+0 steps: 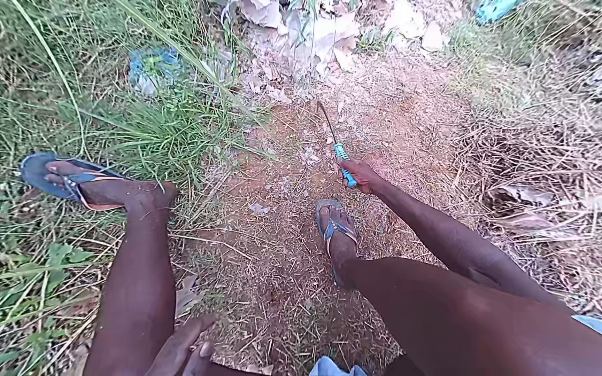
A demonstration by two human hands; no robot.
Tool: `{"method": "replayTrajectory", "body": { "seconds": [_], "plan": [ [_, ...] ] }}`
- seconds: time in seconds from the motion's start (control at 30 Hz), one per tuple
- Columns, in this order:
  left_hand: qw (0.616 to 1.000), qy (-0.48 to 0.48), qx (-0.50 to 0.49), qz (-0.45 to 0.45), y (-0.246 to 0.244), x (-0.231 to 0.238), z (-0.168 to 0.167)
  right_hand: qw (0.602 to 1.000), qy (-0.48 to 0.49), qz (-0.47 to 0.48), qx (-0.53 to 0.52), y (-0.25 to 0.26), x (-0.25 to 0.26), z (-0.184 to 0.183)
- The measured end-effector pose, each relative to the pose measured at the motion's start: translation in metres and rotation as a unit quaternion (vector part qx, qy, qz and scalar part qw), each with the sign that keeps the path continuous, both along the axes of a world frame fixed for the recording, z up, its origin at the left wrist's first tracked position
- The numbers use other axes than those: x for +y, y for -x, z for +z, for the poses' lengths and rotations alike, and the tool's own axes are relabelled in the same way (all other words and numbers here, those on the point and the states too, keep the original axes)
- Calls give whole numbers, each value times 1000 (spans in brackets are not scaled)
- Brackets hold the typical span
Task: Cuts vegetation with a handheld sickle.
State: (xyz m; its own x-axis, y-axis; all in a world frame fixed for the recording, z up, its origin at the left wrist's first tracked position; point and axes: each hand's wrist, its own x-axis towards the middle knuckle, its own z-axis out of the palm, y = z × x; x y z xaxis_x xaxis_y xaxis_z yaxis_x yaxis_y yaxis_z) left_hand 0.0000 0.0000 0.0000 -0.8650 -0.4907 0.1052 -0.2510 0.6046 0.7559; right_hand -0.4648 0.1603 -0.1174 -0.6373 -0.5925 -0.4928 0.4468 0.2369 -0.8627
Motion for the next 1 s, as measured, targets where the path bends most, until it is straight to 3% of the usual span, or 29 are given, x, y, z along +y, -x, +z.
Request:
{"method": "replayTrajectory", "body": {
  "seconds": [0.17, 0.3, 0.53, 0.7, 0.87, 1.0],
  "plan": [
    [999, -22, -40, -8, 13, 10, -4, 972, -5, 222, 79, -70, 4, -19],
    [999, -13, -39, -17, 18, 11, -5, 952, -7, 285, 114, -94, 20, -19],
    [999, -21, -48, -8, 16, 17, -8, 963, 9, 247, 112, -91, 50, -1],
    [998, -26, -63, -9, 19, 21, -7, 982, 41, 164, 87, -93, 65, 3],
    [997, -28, -67, -22, 34, 15, -6, 994, -2, 82, 78, -69, 81, -4],
    [997, -9, -77, -31, 63, 12, -2, 999, 28, -14, -5, -55, 78, -8]
  ]
}}
